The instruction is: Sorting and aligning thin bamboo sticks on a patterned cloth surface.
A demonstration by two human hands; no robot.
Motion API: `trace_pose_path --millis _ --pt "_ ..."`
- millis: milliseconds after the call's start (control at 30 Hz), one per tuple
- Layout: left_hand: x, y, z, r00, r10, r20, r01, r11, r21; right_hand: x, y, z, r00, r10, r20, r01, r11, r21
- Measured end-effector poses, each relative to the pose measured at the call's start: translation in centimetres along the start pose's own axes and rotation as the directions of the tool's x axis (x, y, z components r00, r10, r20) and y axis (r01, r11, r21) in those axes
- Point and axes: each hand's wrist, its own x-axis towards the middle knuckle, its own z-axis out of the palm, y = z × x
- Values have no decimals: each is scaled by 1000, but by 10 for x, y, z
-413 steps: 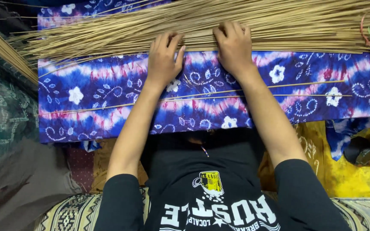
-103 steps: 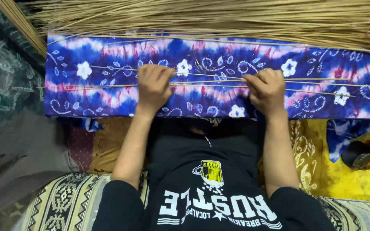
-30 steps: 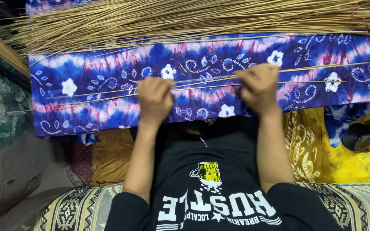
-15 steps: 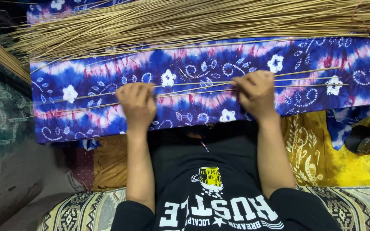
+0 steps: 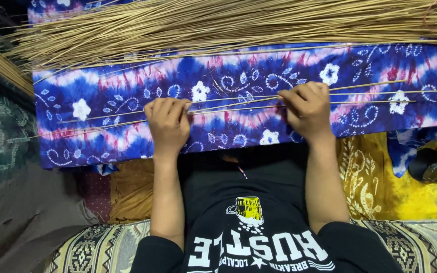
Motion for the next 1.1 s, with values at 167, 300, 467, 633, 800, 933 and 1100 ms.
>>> trace_pose_path --millis 167,300,467,633,800,933,1100 --pt "0 46 34 997 76 -1 -75 991 -109 16 -42 23 996 -85 -13 85 993 82" --pt "-8 21 19 999 43 1 -43 995 -93 11 -20 11 994 -104 18 103 993 49" --pt "-15 -12 -23 999 -46 1 46 995 84 4 4 -6 999 -8 51 9 1000 -20" --pt "-5 42 12 999 40 24 -38 996 -80 24 -47 28 991 -124 53 118 988 100" --pt "-21 21 11 999 33 43 -30 997 -74 10 -27 21 991 -123 46 120 990 73" --pt "-18 -23 -47 998 -40 40 37 997 70 -3 29 -23 999 13 32 -12 999 -43" --pt "-16 -19 -40 997 -76 15 75 992 102 2 7 -8 999 43 2 -42 998 -38"
